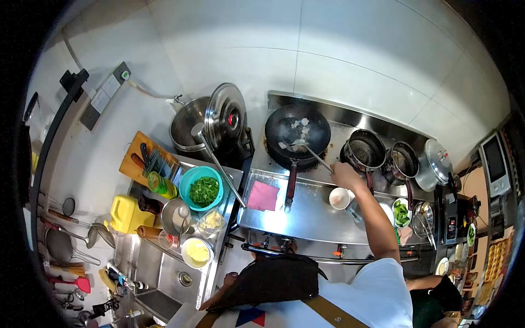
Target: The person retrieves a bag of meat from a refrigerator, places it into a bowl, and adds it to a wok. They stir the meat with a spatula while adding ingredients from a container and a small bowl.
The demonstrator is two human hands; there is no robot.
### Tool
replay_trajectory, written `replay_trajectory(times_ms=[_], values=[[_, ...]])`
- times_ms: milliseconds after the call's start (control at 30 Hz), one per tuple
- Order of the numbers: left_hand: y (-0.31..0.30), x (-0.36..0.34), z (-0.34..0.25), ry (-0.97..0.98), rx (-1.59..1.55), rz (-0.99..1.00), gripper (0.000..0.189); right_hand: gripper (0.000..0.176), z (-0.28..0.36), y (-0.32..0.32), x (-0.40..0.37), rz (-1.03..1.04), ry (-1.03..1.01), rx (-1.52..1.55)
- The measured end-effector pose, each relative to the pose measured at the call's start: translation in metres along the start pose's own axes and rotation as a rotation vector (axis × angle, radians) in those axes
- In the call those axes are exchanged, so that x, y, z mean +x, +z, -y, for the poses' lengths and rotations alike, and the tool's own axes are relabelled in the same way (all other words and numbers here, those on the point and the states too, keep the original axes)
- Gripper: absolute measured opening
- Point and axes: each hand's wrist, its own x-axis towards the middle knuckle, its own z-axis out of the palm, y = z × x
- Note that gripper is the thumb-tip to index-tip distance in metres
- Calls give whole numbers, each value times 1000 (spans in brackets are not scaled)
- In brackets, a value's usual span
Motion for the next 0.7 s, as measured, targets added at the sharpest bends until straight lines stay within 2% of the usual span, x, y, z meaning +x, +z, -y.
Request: replay_trajectory(times_ms=[67, 133, 167, 233, 300, 367, 433, 567, 633, 700], values=[[-1, 4, -14, -51, 5, 0, 29, 22, 10, 3, -2, 44, -17, -16], [1, 15, -19, 76, 18, -17, 30, 21, 4, 45, 15, 23, -18, -87], [3, 20, -24, 81, 22, -15, 30, 21, 3, 55, 21, 19, -14, -86], [2, 31, -38, 124, 38, 1, 32, 23, 4, 69, 32, -32, 129, -61], [1, 39, -53, 125, 33, 5, 33, 24, -3, 64, 34, -83, 137, -38], [1, 41, -63, 119, -148, 27, 35, 23, -5, 44, 26, -25, 59, -136], [5, 42, -64, 91, -219, 44, 36, 21, -4, 29, 16, -29, 91, -102], [7, 41, -57, 118, -60, 21, 35, 20, 3, 32, 19, -126, 158, -104], [11, 40, -42, 161, -5, 10, 35, 20, 3, 50, 40, -245, 212, -2], [8, 43, -38, 195, 101, 35, 35, 20, -6, 79, 62, -289, 179, -1]])
